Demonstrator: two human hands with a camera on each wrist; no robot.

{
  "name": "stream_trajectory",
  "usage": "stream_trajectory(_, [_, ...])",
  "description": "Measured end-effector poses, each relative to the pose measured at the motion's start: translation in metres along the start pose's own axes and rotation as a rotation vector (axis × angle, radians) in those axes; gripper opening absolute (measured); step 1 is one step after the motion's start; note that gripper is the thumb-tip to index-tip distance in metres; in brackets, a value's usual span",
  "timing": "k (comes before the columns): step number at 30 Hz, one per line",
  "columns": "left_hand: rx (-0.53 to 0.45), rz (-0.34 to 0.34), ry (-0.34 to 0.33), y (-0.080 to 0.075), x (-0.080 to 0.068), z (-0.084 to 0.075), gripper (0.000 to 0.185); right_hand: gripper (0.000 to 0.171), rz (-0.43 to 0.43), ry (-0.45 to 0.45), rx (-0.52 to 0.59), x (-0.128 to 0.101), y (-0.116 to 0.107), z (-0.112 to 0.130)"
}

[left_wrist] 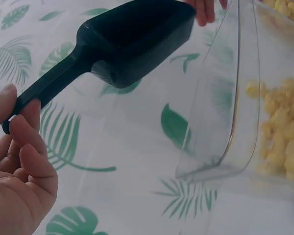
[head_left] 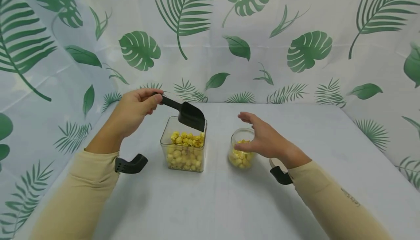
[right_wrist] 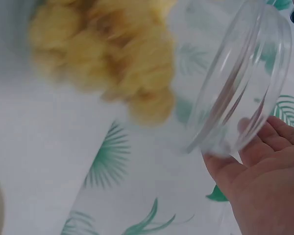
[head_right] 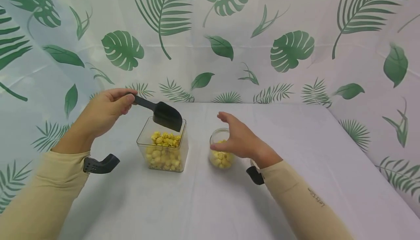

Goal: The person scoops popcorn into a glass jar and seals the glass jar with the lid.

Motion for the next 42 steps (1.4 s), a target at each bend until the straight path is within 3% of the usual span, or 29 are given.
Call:
stream_trajectory(9, [0.207, -0.066, 0.012, -0.020, -0.005, 0.006, 0.044, 0.106, 0.088, -0.027, 0.091, 0.031, 0.028, 0.041])
stream_trajectory(12, [0.235, -0.073, 0.005, -0.022, -0.005, 0.010, 0.043, 0.107, 0.123, -0.038, 0.119, 0.039, 0.038, 0.051])
stream_trajectory(17, [0.265, -0.062, -0.007, -0.021, -0.004, 0.017, 0.041, 0.111, 0.152, 0.006, 0.072, 0.049, 0.053, 0.056])
stream_trajectory(25, [0.361, -0.024, 0.007, -0.013, 0.001, 0.018, 0.037, 0.108, 0.175, 0.044, 0.028, 0.053, 0.061, 0.056])
stream_trajectory(33, [0.493, -0.024, 0.060, -0.001, 0.007, 0.006, 0.032, 0.107, 0.167, 0.045, 0.033, 0.055, 0.062, 0.056])
stream_trajectory(38, [0.589, 0.038, 0.098, 0.009, 0.013, -0.002, 0.030, 0.106, 0.166, 0.049, 0.039, 0.055, 0.061, 0.056])
stream_trajectory(42, [0.644, 0.100, 0.131, 0.025, 0.020, 0.001, 0.029, 0.106, 0.166, 0.051, 0.040, 0.055, 0.060, 0.056])
Point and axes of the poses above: each hand's wrist, its own x-axis towards the middle knuckle, its own y-axis out of the palm, z = x × y, the point moved 3 cm from there along x, towards the middle knuckle, and after that the axes turned 8 degrees about x, right-handed, at the moved point
